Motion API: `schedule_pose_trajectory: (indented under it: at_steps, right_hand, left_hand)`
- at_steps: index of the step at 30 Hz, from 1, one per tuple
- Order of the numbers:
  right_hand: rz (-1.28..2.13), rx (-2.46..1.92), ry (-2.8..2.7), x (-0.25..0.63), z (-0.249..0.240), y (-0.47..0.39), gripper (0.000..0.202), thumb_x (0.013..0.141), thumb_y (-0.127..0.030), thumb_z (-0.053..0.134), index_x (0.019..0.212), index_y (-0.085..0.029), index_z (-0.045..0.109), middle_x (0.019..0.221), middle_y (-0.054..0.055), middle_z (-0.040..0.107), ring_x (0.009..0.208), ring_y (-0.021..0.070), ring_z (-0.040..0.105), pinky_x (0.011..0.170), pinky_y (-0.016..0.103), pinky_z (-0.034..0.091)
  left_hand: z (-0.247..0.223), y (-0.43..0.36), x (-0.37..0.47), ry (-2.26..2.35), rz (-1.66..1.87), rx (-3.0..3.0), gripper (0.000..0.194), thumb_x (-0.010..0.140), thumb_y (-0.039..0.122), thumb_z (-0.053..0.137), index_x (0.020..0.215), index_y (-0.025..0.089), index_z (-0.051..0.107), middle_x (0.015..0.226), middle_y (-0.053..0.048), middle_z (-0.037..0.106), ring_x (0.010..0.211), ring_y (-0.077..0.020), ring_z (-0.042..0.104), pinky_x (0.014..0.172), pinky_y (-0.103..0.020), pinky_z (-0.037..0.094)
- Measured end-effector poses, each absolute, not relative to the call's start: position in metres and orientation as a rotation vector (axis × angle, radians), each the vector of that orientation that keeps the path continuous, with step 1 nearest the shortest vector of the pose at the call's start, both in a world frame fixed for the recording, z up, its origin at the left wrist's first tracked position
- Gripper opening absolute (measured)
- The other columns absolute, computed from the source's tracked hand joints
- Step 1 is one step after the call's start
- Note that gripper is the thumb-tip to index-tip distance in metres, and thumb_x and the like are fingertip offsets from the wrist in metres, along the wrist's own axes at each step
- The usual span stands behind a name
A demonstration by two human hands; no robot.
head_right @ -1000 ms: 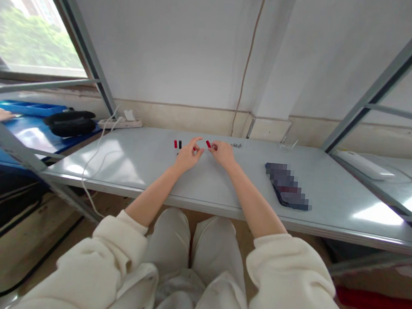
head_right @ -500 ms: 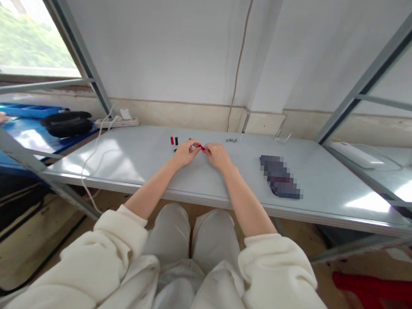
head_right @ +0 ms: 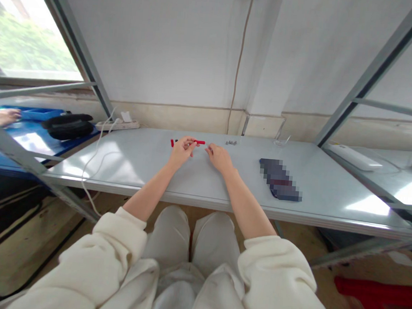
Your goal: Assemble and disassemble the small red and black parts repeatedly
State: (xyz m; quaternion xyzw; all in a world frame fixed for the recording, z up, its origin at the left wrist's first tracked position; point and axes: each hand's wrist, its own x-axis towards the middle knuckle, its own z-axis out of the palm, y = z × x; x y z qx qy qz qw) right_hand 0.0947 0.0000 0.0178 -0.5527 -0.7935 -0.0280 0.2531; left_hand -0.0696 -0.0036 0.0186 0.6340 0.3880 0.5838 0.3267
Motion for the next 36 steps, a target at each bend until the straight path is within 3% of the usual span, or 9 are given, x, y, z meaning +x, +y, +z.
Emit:
schedule_pose_trajectory:
  at_steps: [22, 29, 36]
  right_hand:
    - [-0.182, -1.474, -2.121, 0.096, 0.020, -0.001, 0.027, 0.086, -0.025, 0.041, 0.093, -0.014, 0.065, 0.084, 0.010, 0.064, 0.080, 0.0180, 0.057, 0.072, 0.025, 0.038]
    - [-0.168, -1.420, -2.168, 0.089, 0.015, -0.003, 0.032, 0.083, -0.019, 0.045, 0.113, -0.011, 0.050, 0.091, 0.012, 0.063, 0.086, 0.0200, 0.057, 0.074, 0.028, 0.039]
    - [-0.107, -1.448, -2.127, 0.083, 0.012, -0.004, 0.019, 0.084, -0.022, 0.041, 0.100, -0.012, 0.048, 0.080, 0.012, 0.063, 0.074, 0.0203, 0.058, 0.062, 0.026, 0.037]
  left_hand:
    - [0.015, -0.003, -0.069, 1.058, 1.470, 1.767, 0.018, 0.075, 0.032, 0.056, 0.085, 0.017, 0.056, 0.075, -0.004, 0.067, 0.038, -0.0045, 0.045, 0.040, -0.018, 0.035]
    - [0.011, -0.004, -0.070, 1.215, 1.297, 2.124, 0.015, 0.074, 0.026, 0.055, 0.086, 0.017, 0.058, 0.077, -0.002, 0.067, 0.045, -0.0057, 0.048, 0.050, -0.020, 0.038]
    - [0.013, -0.005, -0.070, 1.282, 1.262, 2.161, 0.017, 0.077, 0.028, 0.054, 0.090, 0.017, 0.057, 0.081, -0.002, 0.067, 0.048, -0.0062, 0.050, 0.056, -0.021, 0.041]
